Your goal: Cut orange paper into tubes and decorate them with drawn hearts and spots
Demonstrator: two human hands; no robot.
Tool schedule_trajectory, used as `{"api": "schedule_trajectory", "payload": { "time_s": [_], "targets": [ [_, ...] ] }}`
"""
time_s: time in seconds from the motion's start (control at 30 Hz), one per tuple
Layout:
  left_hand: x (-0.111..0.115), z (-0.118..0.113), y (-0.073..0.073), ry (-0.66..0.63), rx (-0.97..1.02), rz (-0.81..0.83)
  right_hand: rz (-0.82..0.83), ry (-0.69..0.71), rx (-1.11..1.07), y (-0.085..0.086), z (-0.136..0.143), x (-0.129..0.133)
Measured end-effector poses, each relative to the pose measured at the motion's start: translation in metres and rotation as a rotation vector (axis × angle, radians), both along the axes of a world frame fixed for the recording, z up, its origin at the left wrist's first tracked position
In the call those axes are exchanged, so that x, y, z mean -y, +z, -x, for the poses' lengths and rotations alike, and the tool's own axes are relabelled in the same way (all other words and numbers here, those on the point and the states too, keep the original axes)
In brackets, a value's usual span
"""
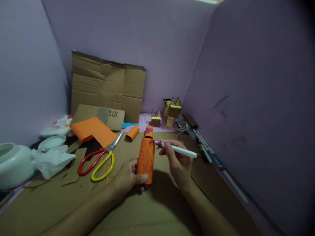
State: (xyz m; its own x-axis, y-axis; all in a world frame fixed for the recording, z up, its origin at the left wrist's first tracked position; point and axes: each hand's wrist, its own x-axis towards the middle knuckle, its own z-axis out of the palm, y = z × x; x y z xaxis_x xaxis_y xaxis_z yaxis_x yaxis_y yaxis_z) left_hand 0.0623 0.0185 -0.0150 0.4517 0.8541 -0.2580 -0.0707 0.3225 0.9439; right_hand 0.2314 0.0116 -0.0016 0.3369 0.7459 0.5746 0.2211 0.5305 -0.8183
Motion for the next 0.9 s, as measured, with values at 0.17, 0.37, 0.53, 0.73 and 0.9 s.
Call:
{"api": "schedule_trajectory", "payload": {
  "time_s": [0.17,0.37,0.53,0.73,0.9],
  "targets": [
    [0.0007,-0.0005,0.0003,-0.020,0.014,-0.004,0.008,0.045,-0.013,0.0016,0.0019,0.0018],
    [0.0003,-0.0006,0.0008,-0.011,-0.008,0.000,-0.012,0.056,0.013,0.0032,0.0030,0.0024],
    [0.0008,-0.0005,0.0040,-0.031,-0.001,-0.001,0.007,0.041,0.016,0.0029,0.0021,0.0029],
    [0.0000,-0.0001,-0.0001,-0.015,-0.003,-0.008,0.000,-0.027,0.009,0.0064,0.0005,0.0022],
    [-0.0006,0.0000,-0.0014,-0.017,0.014,0.010,-0.024,-0.045,0.023,0.0073,-0.0004,0.0002]
  ]
}}
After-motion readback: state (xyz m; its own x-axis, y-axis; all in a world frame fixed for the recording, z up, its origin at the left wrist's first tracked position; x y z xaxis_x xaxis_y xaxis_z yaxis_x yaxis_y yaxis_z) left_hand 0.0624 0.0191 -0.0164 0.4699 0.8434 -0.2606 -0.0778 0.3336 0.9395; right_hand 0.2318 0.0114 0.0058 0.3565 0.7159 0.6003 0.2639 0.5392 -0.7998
